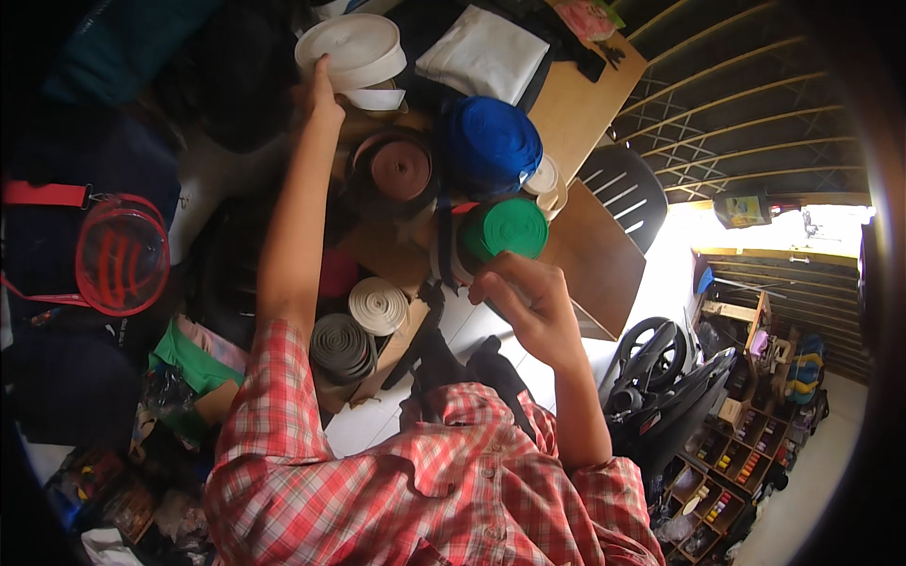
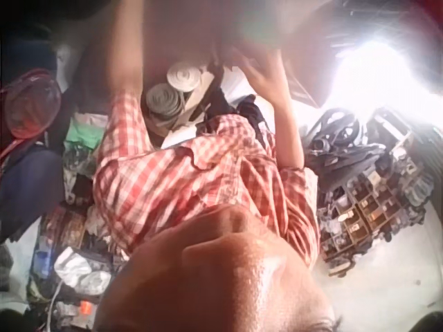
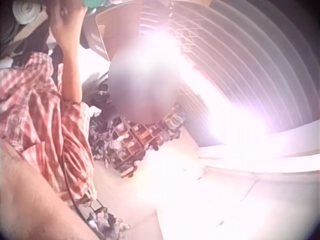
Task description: The person organizes rolls of fabric tape on a shelving unit, picking them up from a table, checking their edges, and placing them onto different shelves.
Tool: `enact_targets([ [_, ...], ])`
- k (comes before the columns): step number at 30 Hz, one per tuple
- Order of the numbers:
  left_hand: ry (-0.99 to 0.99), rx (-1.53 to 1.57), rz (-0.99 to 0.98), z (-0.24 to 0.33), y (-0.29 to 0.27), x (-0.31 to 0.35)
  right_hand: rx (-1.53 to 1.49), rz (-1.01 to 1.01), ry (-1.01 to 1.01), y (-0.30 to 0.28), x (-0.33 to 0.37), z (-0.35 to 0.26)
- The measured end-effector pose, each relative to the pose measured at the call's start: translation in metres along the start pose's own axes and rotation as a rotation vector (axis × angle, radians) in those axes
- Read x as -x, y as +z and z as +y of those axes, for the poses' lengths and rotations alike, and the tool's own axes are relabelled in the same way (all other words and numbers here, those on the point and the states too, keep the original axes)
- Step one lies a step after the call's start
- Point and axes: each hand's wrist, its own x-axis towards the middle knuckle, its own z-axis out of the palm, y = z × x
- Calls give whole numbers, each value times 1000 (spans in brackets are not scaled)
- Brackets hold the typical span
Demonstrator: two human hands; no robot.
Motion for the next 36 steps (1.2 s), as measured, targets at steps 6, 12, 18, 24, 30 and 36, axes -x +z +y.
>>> enact_targets([
  [6, 137, 126, -253, 52, 71, 52, -90, 75, 149, -7, 11, 19],
  [12, 170, 91, -352, 123, 125, 115, -139, 139, 150, -25, 6, 16],
  [18, 285, 115, -516, 143, 136, 136, -411, 132, 107, -73, -92, 7],
  [24, 158, 133, -554, 120, 122, 174, -1064, 164, 315, -68, -212, -18],
  [30, 107, 112, -644, 111, 102, 190, -989, 359, 123, -74, -227, -5],
  [36, 84, -104, -934, 106, 94, 207, -954, 538, -245, -114, -225, -20],
])
